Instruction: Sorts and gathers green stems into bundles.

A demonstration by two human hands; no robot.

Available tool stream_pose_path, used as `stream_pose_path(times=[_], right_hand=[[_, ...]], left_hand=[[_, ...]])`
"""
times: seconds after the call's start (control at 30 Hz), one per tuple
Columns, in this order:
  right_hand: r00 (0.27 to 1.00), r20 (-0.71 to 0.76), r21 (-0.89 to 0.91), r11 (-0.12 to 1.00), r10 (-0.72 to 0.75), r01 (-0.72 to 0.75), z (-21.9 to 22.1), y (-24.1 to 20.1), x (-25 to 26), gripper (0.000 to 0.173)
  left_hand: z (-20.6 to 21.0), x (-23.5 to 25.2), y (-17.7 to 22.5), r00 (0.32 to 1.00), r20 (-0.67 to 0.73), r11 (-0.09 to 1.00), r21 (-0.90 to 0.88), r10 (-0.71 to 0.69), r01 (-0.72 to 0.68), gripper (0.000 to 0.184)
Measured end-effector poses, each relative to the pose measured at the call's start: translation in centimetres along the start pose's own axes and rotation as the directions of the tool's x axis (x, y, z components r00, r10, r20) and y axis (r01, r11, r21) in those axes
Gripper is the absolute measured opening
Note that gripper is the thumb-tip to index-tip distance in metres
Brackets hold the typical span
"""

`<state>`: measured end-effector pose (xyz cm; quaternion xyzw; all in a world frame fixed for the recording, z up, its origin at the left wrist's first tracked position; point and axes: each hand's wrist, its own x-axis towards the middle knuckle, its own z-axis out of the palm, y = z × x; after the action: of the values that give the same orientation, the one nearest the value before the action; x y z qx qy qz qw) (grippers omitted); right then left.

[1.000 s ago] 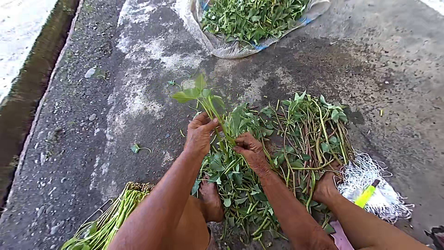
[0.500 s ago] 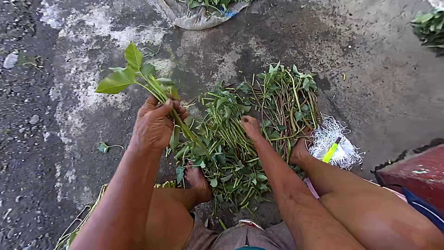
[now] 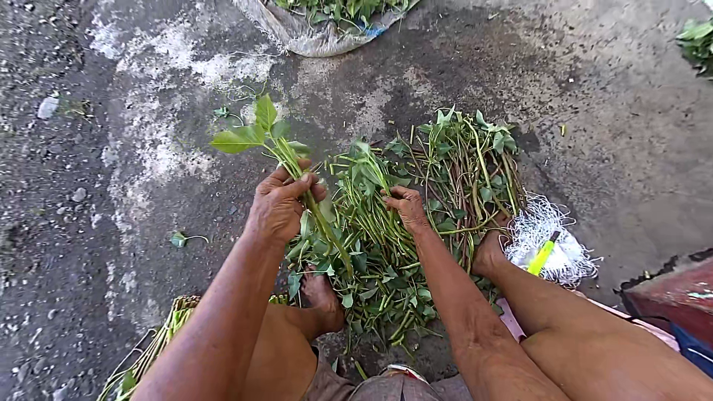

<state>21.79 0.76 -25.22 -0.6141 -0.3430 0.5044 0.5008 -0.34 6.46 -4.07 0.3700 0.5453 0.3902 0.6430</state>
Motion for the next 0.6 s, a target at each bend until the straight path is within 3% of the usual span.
stream_pose_path(times=[0.1,0.23,0.6], right_hand=[[0.989,0.023,0.147,0.979,-0.143,0.139,2.1,-4.1,-1.5,0.016],[0.951,0.066,0.196,0.938,-0.303,0.285,5.1,-7.0,-3.3,0.016],[0.886,0.183,0.005,0.902,-0.426,0.432,8.7,-9.3,-6.3,0.013]], left_hand=[[0.3,0.3,-0.5,0.999,-0.009,0.999,-0.017,-0.032,0.032,0.022],[0.5,0.3,-1.0,0.998,-0.007,0.998,-0.011,-0.066,0.066,0.024],[0.0,0.0,-2.0,0.994,0.044,0.995,-0.005,-0.099,0.1,0.02]])
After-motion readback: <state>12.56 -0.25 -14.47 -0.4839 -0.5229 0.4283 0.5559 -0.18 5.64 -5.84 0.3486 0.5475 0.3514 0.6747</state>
